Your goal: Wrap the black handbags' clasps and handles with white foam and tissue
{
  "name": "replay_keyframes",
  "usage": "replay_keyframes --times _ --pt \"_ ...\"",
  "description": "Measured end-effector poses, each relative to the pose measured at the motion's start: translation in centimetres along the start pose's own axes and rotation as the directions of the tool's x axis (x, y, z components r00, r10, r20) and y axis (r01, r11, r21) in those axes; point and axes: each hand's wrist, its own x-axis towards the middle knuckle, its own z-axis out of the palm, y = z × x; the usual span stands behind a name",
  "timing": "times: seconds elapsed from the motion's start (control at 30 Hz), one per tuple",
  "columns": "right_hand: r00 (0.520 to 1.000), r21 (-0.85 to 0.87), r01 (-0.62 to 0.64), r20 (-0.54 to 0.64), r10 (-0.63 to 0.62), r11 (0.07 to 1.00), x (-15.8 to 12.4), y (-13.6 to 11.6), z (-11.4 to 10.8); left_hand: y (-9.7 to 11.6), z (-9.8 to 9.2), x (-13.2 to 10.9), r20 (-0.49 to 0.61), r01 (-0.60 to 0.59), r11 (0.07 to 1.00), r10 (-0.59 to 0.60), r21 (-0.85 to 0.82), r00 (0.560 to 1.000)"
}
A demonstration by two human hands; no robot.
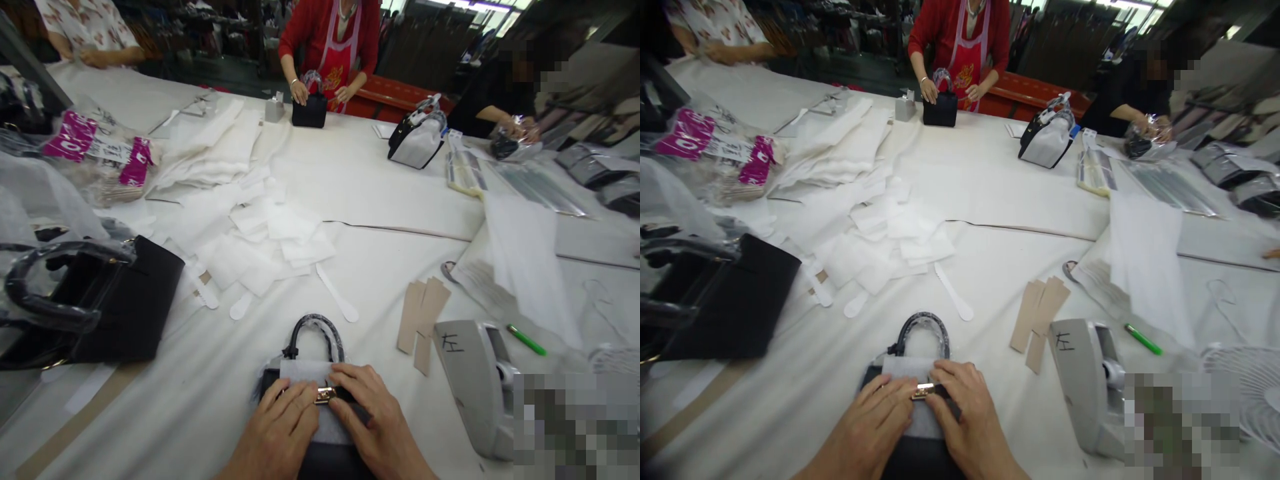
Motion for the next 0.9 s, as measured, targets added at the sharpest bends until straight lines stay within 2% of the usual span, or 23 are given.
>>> replay_keyframes --times 0.07,0.17,0.23,0.37,0.43,0.53,0.67,0.77,0.83,0.9 --pt "0.995 0.048 -0.082 -0.044 0.084 0.995 -0.4 0.4 -0.5 -0.1 0.1 0.0 -0.043 -0.02 0.999 0.022 0.038 0.999" --pt "0.982 0.092 -0.176 -0.048 0.181 0.98 -0.1 0.6 -1.7 -0.5 -0.3 0.3 -0.004 -0.096 0.993 0.097 0.063 0.995" --pt "0.987 0.099 -0.163 0.016 0.162 0.982 0.9 0.4 -2.4 -0.8 -0.7 0.6 0.028 -0.121 0.99 0.119 0.071 0.993" --pt "0.965 0.072 -0.104 0.25 0.082 0.992 3.4 -0.7 -3.3 -0.5 -1.0 0.6 0.043 -0.097 0.992 0.094 0.082 0.995" --pt "0.957 0.054 -0.078 0.285 0.06 0.995 4.0 -1.0 -3.4 0.0 -0.8 0.1 0.045 -0.059 0.997 0.057 0.057 0.997" --pt "0.972 0.07 -0.105 0.218 0.088 0.992 3.2 -1.2 -3.6 1.0 -0.4 -0.9 0.06 0.005 1.0 -0.005 0.002 0.998" --pt "0.992 0.026 -0.067 0.112 0.064 0.997 -0.2 -1.3 -3.2 1.5 -0.9 -0.5 0.113 0.156 0.975 -0.139 -0.16 0.984" --pt "0.998 -0.097 -0.055 -0.046 0.051 0.994 -2.3 -0.9 -1.8 0.6 -2.2 2.0 0.252 0.311 0.9 -0.238 -0.305 0.938" --pt "0.99 -0.196 -0.06 -0.135 0.034 0.979 -2.8 -0.6 -0.6 -0.5 -3.2 4.4 0.354 0.394 0.844 -0.266 -0.363 0.897" --pt "0.983 -0.293 -0.073 -0.184 0.019 0.953 -2.8 -0.5 0.3 -1.7 -3.7 6.8 0.4 0.46 0.771 -0.291 -0.44 0.869"
